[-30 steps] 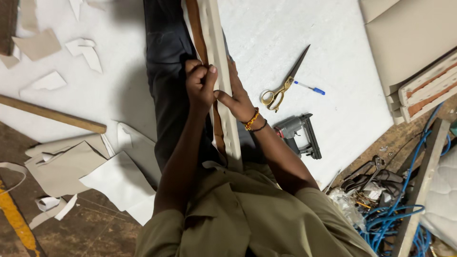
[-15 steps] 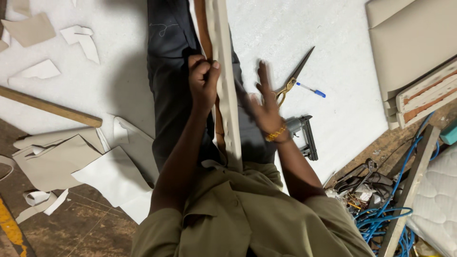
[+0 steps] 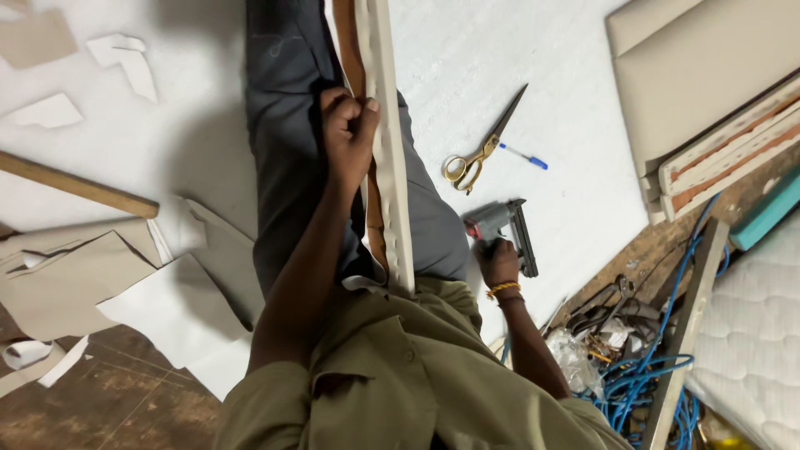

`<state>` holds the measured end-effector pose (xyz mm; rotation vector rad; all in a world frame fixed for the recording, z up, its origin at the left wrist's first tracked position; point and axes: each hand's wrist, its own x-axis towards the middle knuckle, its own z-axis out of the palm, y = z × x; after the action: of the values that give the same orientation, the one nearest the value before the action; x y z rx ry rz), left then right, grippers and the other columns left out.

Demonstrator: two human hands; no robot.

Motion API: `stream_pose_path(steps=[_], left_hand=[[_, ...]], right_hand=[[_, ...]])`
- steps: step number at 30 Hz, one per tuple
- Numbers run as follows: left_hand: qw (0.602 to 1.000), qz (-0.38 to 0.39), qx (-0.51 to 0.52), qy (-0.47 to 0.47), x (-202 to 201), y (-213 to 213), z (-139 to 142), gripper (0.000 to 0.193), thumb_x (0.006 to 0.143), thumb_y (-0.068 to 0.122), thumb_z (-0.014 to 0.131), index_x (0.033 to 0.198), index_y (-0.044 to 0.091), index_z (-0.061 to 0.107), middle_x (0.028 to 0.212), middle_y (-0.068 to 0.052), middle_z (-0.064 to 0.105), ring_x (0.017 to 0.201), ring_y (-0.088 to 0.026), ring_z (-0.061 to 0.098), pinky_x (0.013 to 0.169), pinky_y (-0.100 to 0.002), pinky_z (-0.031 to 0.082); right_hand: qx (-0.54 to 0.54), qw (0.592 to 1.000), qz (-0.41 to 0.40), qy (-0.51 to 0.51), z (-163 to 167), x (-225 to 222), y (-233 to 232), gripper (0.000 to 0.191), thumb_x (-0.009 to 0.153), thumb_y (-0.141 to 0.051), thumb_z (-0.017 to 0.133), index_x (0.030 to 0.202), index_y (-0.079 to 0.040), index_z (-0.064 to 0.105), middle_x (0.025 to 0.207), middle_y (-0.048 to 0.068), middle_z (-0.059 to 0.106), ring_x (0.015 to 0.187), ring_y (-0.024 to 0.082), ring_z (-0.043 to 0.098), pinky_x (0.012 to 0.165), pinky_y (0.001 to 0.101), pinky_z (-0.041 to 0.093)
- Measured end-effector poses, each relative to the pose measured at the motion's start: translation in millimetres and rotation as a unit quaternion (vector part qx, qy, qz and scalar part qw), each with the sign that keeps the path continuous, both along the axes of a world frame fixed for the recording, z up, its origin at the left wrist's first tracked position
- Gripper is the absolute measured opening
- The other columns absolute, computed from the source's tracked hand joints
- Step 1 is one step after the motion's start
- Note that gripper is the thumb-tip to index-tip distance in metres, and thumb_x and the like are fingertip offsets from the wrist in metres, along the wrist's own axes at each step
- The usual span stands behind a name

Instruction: The person sits on the workshop floor and wraps a strip of beige fabric around a long wooden frame, folding the fabric edges over the wood. They use a pneumatic nail gun to staple the fabric in place along the strip, pressing and smoothing the fabric between staples.

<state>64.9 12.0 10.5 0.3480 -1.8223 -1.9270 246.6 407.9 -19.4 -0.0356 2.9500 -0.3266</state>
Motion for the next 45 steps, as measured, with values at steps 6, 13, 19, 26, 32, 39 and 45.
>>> stream_pose_path(steps=[6, 13, 19, 26, 32, 39, 45], left_hand=[[0.994, 0.021, -0.103, -0.016, -1.9, 8.7, 9.2, 0.027, 0.097, 0.011, 0.080, 0.089, 0.006, 0.054, 0.116, -0.008, 0.045, 0.097, -0.015, 0.050, 0.081, -0.031, 0.048], [0.995, -0.016, 0.092, -0.043, -10.7, 22.3, -0.6, 0.036, 0.093, 0.005, 0.076, 0.122, 0.009, 0.056, 0.129, -0.012, 0.037, 0.122, -0.025, 0.049, 0.095, -0.035, 0.060], [0.995, 0.048, -0.072, -0.052, -22.4, 32.7, -33.0, 0.062, 0.077, 0.000, 0.079, 0.132, 0.006, 0.052, 0.128, -0.018, 0.043, 0.119, -0.033, 0.048, 0.103, -0.043, 0.045], [0.988, 0.043, -0.142, -0.051, -23.1, 28.9, -29.2, 0.039, 0.074, 0.000, 0.078, 0.109, 0.013, 0.065, 0.110, -0.008, 0.062, 0.114, -0.032, 0.051, 0.100, -0.043, 0.044], [0.996, 0.027, -0.069, -0.047, -19.2, 16.4, 7.7, 0.032, 0.086, 0.010, 0.079, 0.112, 0.011, 0.061, 0.116, -0.011, 0.052, 0.114, -0.029, 0.049, 0.097, -0.039, 0.048], [0.989, 0.034, -0.133, -0.054, 13.3, 5.8, 49.7, 0.021, 0.097, 0.013, 0.076, 0.112, 0.007, 0.062, 0.123, -0.010, 0.053, 0.122, -0.029, 0.050, 0.108, -0.040, 0.042], [0.967, -0.005, -0.245, -0.066, 66.0, 21.1, 81.6, 0.030, 0.095, 0.019, 0.080, 0.098, 0.001, 0.056, 0.125, -0.019, 0.039, 0.114, -0.032, 0.044, 0.104, -0.043, 0.037]], right_hand=[[-0.245, 0.942, -0.181, -0.141, 99.9, -61.2, 13.4, 0.029, 0.086, -0.010, 0.071, 0.112, 0.001, 0.064, 0.087, 0.014, 0.071, 0.073, 0.023, 0.069, 0.067, 0.0375, 0.057], [-0.202, 0.955, 0.170, -0.132, 256.7, -206.0, -97.5, 0.047, 0.083, -0.008, 0.076, 0.127, 0.001, 0.060, 0.087, 0.012, 0.072, 0.076, 0.022, 0.072, 0.069, 0.0349, 0.057], [-0.063, 0.912, 0.363, -0.181, 287.3, -275.1, -198.9, 0.045, 0.080, -0.013, 0.076, 0.120, 0.002, 0.064, 0.077, 0.021, 0.069, 0.067, 0.037, 0.068, 0.066, 0.0421, 0.056], [0.008, 0.894, 0.384, -0.230, 286.5, -288.8, -240.4, 0.045, 0.076, -0.023, 0.081, 0.110, 0.001, 0.064, 0.073, 0.021, 0.069, 0.067, 0.041, 0.067, 0.063, 0.0470, 0.054], [-0.017, 0.915, 0.359, -0.180, 279.6, -286.3, -206.6, 0.040, 0.085, -0.023, 0.075, 0.117, -0.002, 0.061, 0.081, 0.020, 0.071, 0.071, 0.039, 0.070, 0.069, 0.0457, 0.057], [-0.197, 0.972, -0.046, -0.123, 204.1, -164.5, -46.8, 0.047, 0.092, -0.015, 0.070, 0.127, -0.003, 0.040, 0.092, 0.019, 0.068, 0.074, 0.038, 0.070, 0.062, 0.0421, 0.056], [-0.031, 0.999, -0.025, 0.019, 52.2, -32.1, 11.7, 0.048, 0.087, -0.011, 0.076, 0.123, 0.000, 0.046, 0.092, 0.024, 0.065, 0.081, 0.047, 0.062, 0.071, 0.0554, 0.049]])
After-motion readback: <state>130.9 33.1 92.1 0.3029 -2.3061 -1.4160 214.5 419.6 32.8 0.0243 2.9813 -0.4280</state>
